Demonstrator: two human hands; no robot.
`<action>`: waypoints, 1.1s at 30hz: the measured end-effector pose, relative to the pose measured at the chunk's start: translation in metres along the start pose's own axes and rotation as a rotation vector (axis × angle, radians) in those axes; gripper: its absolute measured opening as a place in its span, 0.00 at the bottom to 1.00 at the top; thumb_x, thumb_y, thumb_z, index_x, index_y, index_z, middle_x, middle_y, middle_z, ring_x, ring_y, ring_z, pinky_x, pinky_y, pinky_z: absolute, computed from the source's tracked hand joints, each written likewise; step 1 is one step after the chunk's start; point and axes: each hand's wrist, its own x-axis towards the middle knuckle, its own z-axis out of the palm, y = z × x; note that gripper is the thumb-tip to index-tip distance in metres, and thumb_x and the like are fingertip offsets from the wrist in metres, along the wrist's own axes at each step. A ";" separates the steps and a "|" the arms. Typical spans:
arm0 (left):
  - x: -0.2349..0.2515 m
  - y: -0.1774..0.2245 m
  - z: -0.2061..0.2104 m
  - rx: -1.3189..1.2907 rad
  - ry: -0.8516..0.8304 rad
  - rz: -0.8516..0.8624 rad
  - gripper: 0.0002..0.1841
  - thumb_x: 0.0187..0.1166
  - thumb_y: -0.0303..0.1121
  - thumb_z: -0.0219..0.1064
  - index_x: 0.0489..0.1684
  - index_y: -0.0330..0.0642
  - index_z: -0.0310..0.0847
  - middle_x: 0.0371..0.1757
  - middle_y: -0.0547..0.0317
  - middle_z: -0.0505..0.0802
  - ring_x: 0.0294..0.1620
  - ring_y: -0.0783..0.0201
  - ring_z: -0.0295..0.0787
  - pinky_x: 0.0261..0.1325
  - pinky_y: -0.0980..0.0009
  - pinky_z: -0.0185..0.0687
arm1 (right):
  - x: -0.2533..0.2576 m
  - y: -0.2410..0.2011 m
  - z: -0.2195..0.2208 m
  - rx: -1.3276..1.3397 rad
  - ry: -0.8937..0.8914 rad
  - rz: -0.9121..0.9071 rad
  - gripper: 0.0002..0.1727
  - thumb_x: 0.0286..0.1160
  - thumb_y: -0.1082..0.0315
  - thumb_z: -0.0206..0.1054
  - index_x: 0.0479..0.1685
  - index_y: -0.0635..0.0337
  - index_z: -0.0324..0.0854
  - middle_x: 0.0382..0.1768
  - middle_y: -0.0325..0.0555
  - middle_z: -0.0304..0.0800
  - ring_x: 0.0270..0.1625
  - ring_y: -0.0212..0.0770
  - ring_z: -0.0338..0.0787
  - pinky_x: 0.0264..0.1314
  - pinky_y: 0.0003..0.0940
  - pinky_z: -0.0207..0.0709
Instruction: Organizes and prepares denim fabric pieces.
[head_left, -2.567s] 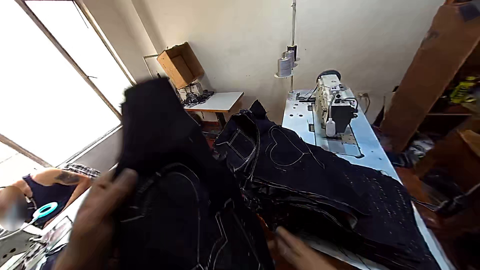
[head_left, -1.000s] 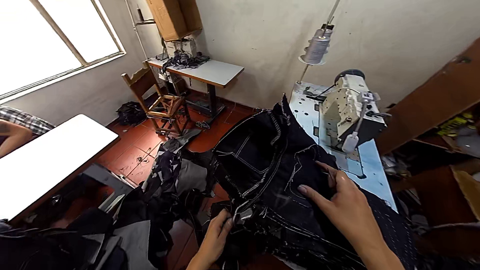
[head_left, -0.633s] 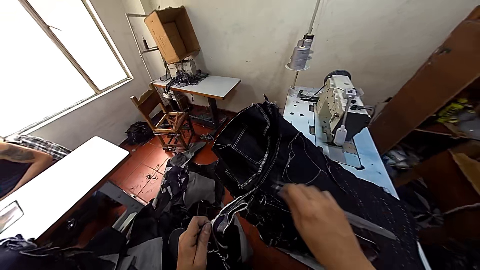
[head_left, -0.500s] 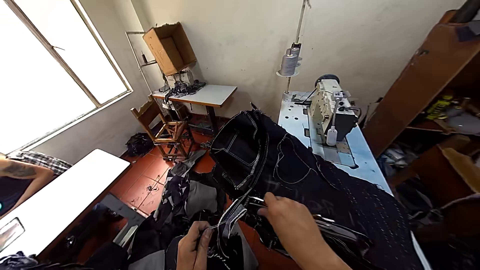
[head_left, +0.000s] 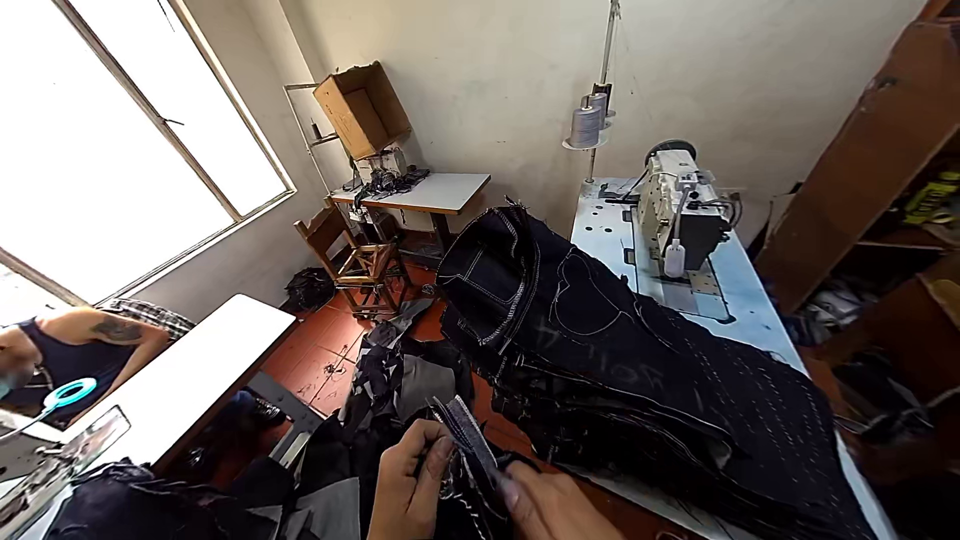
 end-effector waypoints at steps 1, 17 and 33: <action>-0.002 0.002 0.003 -0.043 -0.010 -0.039 0.11 0.89 0.35 0.59 0.41 0.38 0.84 0.26 0.72 0.85 0.25 0.86 0.77 0.31 0.87 0.75 | -0.007 -0.004 0.009 0.001 -0.013 0.042 0.23 0.93 0.61 0.47 0.51 0.72 0.83 0.33 0.63 0.90 0.40 0.62 0.93 0.48 0.63 0.83; -0.111 0.026 0.082 -1.301 -0.404 -0.706 0.72 0.48 0.95 0.26 0.88 0.47 0.69 0.89 0.52 0.72 0.27 0.74 0.77 0.27 0.77 0.69 | -0.103 0.018 0.020 -0.595 0.162 -0.104 0.15 0.81 0.63 0.64 0.31 0.66 0.85 0.23 0.55 0.89 0.29 0.54 0.94 0.29 0.46 0.85; -0.108 0.019 0.093 -1.423 -0.523 -0.828 0.73 0.45 0.96 0.28 0.87 0.49 0.70 0.87 0.55 0.76 0.36 0.72 0.85 0.31 0.77 0.75 | -0.110 0.042 0.031 -0.632 0.265 -0.222 0.16 0.85 0.61 0.61 0.32 0.61 0.84 0.23 0.48 0.88 0.28 0.46 0.92 0.27 0.37 0.83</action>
